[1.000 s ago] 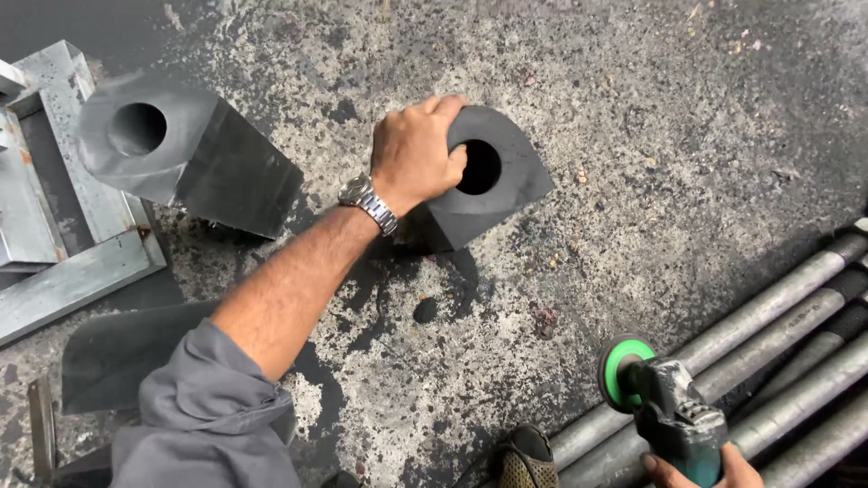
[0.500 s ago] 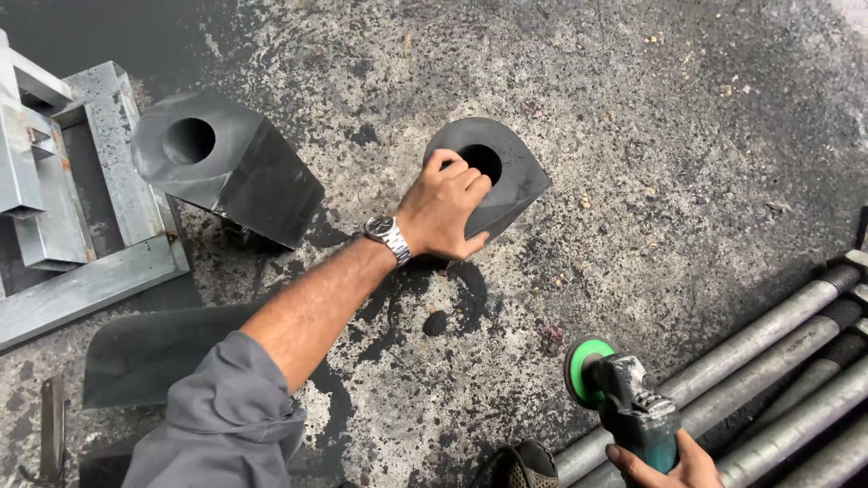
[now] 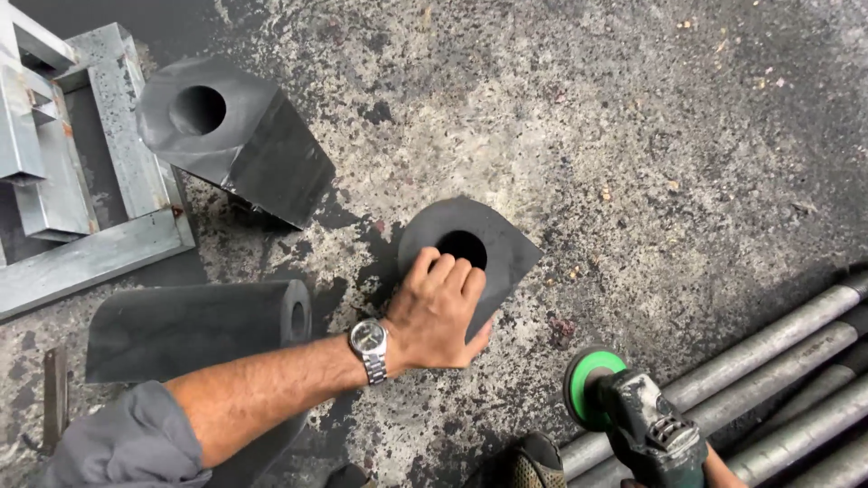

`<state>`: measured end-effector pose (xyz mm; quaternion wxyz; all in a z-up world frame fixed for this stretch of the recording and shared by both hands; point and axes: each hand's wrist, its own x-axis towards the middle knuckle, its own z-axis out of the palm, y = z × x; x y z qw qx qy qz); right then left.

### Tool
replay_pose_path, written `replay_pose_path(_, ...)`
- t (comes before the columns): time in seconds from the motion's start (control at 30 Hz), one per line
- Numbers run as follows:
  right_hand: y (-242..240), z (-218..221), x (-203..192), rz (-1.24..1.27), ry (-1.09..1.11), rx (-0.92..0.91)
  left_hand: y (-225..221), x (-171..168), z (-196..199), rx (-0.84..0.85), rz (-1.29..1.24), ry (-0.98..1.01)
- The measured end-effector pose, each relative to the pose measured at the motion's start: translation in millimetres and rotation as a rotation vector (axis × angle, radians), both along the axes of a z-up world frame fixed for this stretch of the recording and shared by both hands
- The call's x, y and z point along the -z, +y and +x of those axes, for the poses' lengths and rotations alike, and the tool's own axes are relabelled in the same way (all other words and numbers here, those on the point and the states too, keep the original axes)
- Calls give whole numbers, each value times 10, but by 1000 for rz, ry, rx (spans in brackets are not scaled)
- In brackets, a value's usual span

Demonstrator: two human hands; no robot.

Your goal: The recorder is using an angle grinder to smooth or shape large black rubber or plastic industrial blocks.

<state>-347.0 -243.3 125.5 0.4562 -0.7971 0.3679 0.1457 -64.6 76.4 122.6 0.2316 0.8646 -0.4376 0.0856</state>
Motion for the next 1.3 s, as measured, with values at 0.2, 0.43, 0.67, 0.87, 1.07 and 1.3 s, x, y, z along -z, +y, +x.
replay_pose_path(0.2, 16, 433, -153, -11, -11, -162, 186, -76, 90, 150, 70, 1)
replay_pose_path(0.43, 464, 1062, -684, -41, 37, -277, 621, -34, 556, 195, -279, 44)
replay_pose_path(0.67, 697, 1363, -1052, -289, 534, -553, 170, 240, 844, -188, -247, 371)
replay_pose_path(0.87, 1007, 1682, -1333, -309, 627, -662, 43, 373, 835, -280, -159, 455)
replay_pose_path(1.07, 1013, 1697, -1285, -297, 536, -738, 84, 303, 846, -287, -202, 415)
replay_pose_path(1.3, 1000, 1909, -1374, -318, 498, -650, 77, 299, 844, -291, -216, 411)
